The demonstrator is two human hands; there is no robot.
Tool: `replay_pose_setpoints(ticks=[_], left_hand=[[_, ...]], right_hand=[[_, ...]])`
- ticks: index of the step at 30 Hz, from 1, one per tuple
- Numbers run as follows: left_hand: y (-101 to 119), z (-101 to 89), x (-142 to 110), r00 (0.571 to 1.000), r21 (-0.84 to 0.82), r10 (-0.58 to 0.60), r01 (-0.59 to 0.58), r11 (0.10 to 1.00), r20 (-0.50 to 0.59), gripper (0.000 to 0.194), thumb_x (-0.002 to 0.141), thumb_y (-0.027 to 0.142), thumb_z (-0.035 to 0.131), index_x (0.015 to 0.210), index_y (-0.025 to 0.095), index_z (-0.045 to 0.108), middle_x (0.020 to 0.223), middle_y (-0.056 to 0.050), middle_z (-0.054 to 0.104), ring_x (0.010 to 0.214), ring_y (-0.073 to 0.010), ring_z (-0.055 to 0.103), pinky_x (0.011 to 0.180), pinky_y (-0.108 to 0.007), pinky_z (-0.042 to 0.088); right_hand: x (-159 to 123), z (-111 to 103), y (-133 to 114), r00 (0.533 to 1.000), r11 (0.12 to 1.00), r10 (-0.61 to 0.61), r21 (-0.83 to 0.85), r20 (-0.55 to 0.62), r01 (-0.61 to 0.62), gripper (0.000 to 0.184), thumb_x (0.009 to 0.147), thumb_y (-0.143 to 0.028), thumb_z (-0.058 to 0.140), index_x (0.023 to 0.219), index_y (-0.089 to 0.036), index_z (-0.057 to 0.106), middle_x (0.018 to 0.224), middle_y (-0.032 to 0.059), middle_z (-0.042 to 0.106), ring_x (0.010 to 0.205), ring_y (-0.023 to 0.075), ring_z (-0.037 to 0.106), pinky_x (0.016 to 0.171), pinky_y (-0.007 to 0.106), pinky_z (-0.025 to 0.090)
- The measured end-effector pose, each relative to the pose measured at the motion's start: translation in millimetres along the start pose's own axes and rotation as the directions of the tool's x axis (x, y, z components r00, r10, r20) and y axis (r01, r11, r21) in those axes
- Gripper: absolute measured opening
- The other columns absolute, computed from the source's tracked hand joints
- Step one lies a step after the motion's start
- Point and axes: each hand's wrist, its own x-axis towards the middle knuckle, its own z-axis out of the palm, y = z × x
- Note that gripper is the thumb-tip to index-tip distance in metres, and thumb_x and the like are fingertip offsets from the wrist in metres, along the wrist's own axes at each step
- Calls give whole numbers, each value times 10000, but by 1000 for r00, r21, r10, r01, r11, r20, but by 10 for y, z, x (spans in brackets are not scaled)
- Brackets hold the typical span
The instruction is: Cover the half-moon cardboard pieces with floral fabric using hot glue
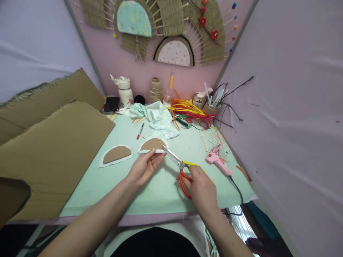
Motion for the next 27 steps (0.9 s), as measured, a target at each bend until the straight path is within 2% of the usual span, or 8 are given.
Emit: replay_pose_setpoints(ticks=[7, 11, 14, 16, 18, 21, 24, 27], left_hand=[[34, 21, -8, 998, 30, 39, -40, 999, 39, 105, 845, 158, 594, 827, 93, 675, 838, -117, 738, 823, -163, 707, 779, -235, 572], [40, 14, -9, 996, 46, 50, -54, 997, 71, 116, 841, 184, 605, 862, 98, 680, 856, -106, 734, 829, -162, 702, 774, -239, 567], [19, 2, -15, 991, 144, 60, -77, 987, 120, 160, 812, 248, 650, 891, 113, 682, 908, -100, 727, 845, -169, 688, 792, -269, 555], [-5, -7, -20, 983, 266, 83, -125, 956, 163, 205, 786, 306, 678, 874, 121, 678, 934, -100, 721, 873, -181, 672, 836, -310, 536], [-31, -19, -23, 971, 420, 81, -173, 891, 227, 271, 772, 364, 680, 883, 117, 671, 952, -102, 712, 902, -196, 653, 881, -351, 508], [-62, -39, -31, 955, 615, 18, -206, 761, 298, 361, 782, 414, 639, 983, 114, 637, 991, -99, 686, 918, -215, 625, 839, -367, 507], [-66, -47, -50, 943, 729, 2, -259, 634, 333, 362, 823, 387, 562, 1094, 147, 559, 992, -68, 639, 848, -194, 599, 704, -322, 508], [-40, -26, -83, 927, 831, 48, -355, 428, 372, 243, 849, 311, 493, 1042, 168, 532, 855, -7, 579, 724, -145, 528, 645, -277, 442]], right_hand=[[93, -52, 104, 987, 984, 154, 88, 43, -158, 327, 841, -539, 510, 737, -230, 530, 753, 42, 643, 652, 206, 596, 507, 261, 331], [174, -59, 173, 964, 969, 244, 26, 103, -248, 359, 851, -543, 462, 679, -228, 486, 662, 45, 605, 577, 207, 553, 481, 269, 293], [213, -22, 185, 952, 960, 273, 15, 141, -278, 343, 850, -524, 455, 679, -227, 482, 643, 43, 587, 562, 205, 534, 482, 274, 297], [225, 27, 190, 956, 960, 253, 82, 146, -266, 306, 828, -510, 488, 725, -223, 493, 720, 49, 605, 631, 212, 564, 519, 280, 346], [231, 85, 208, 964, 953, 236, 165, 124, -255, 276, 793, -487, 538, 834, -216, 514, 843, 58, 608, 748, 227, 593, 586, 291, 402], [232, 136, 252, 965, 933, 255, 246, 60, -262, 366, 745, -455, 586, 998, -206, 497, 945, 70, 576, 878, 250, 587, 666, 320, 447], [223, 91, 275, 975, 929, 222, 298, 28, -220, 394, 735, -443, 602, 1029, -205, 494, 912, 62, 563, 839, 245, 573, 655, 326, 455], [195, -17, 257, 995, 942, 99, 320, 34, -104, 382, 744, -435, 608, 1036, -207, 511, 876, 56, 547, 787, 233, 552, 627, 318, 451]])
